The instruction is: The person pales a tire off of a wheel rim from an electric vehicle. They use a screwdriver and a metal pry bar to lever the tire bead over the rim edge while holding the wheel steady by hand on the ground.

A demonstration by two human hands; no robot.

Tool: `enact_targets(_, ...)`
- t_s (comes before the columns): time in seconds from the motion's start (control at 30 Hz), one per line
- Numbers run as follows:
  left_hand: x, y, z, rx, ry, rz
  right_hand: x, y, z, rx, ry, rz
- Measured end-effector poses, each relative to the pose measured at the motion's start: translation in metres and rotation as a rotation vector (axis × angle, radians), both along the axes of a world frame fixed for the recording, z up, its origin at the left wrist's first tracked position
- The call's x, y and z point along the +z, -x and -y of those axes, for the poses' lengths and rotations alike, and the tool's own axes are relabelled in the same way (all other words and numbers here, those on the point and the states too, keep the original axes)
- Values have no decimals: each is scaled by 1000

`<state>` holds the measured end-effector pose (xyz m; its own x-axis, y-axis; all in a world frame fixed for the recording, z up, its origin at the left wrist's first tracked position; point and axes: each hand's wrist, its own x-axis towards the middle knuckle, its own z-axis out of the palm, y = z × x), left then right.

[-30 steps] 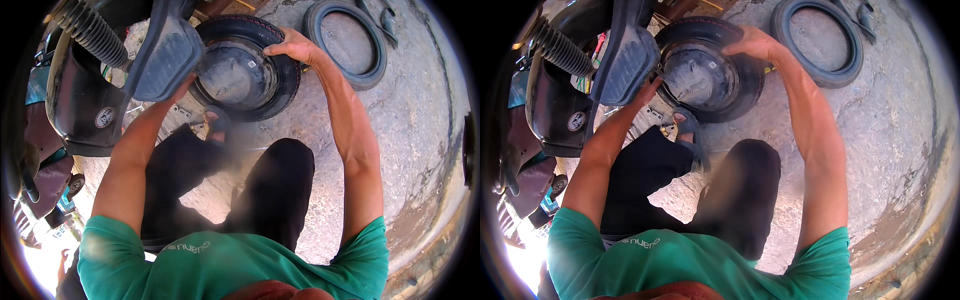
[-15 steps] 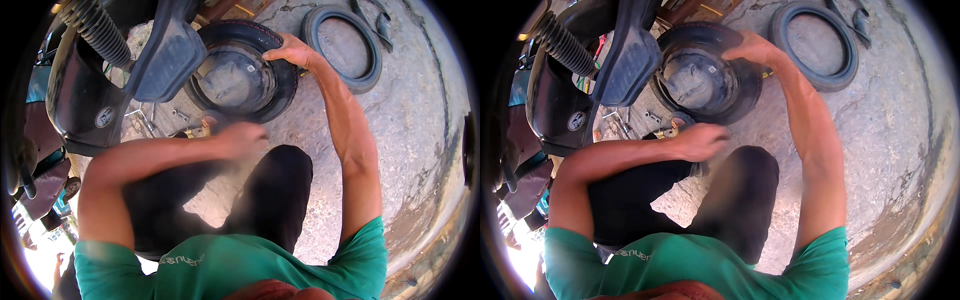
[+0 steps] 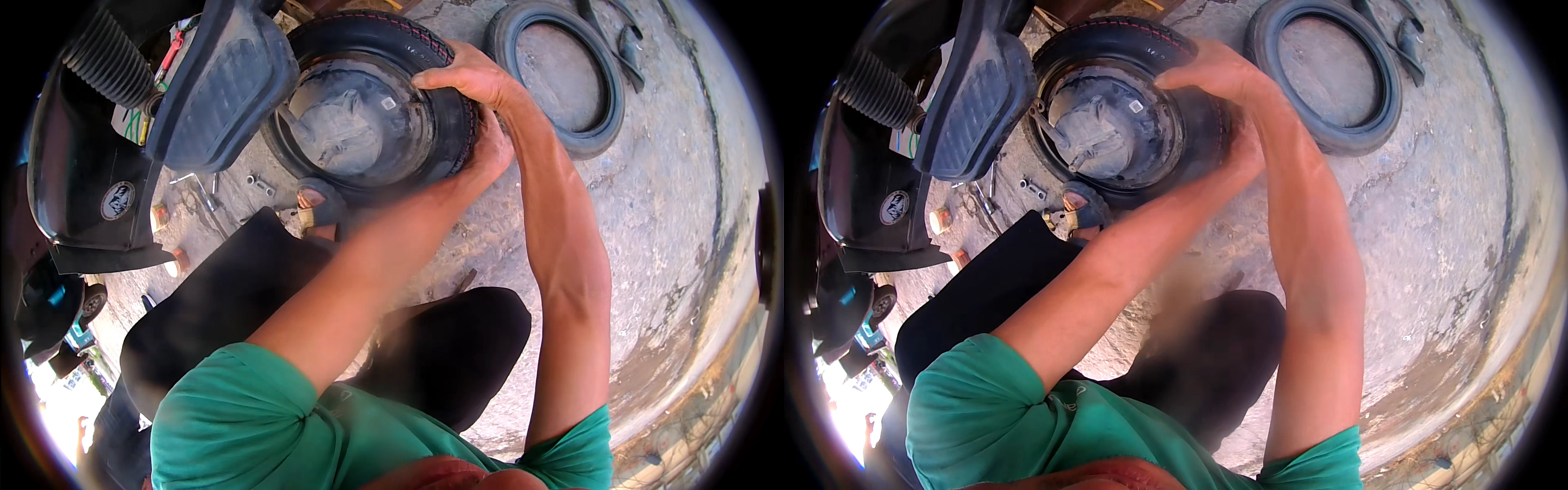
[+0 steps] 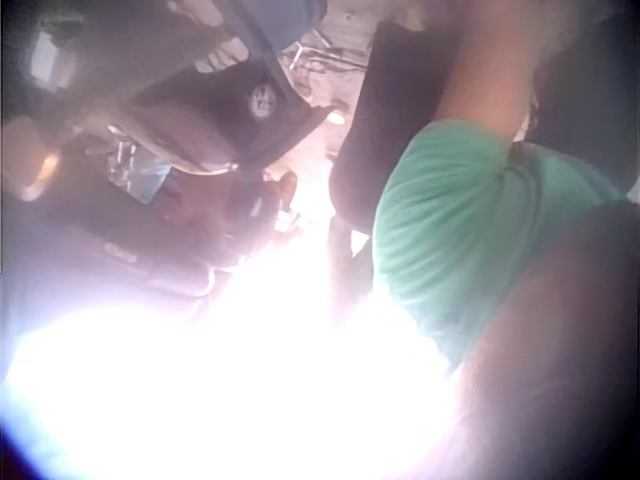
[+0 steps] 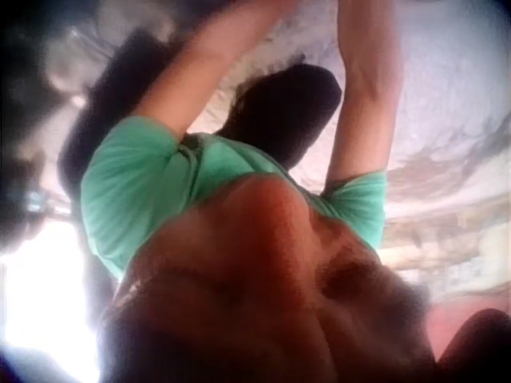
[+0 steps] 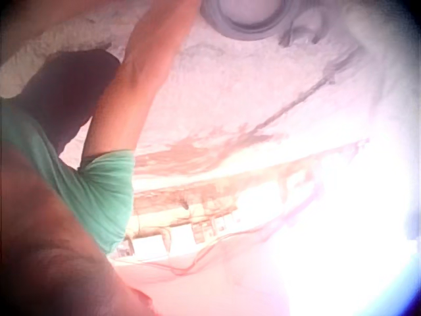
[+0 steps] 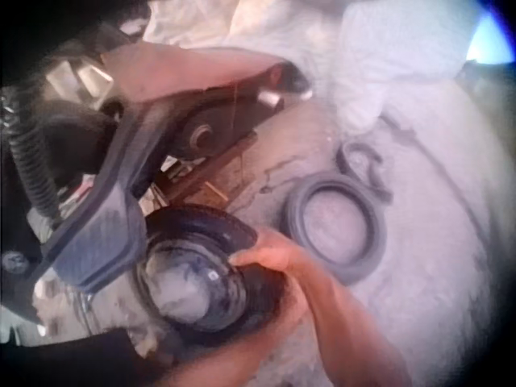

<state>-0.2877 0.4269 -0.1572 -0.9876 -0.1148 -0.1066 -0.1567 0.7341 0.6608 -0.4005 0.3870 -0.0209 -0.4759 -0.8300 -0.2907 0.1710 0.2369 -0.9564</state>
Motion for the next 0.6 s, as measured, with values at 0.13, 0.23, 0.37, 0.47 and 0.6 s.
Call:
enact_targets(0.13, 10, -2, -5, 86, -22, 167, 1, 4, -2, 12, -55, -54)
enact_targets(0.23, 26, 4, -6, 139, -26, 290, -1, 3, -1, -7, -50, -50)
enact_targets(0.37, 22, 2, -8, 78, 8, 286, -1, 4, -2, -19, -59, -35)
enact_targets(0.47, 18, -8, -9, -17, -73, 382, -3, 2, 2, -4, -19, -35)
enact_targets(0.6, 37, -44, -11, -231, -288, 517, -10, 6, -1, -7, -12, -15)
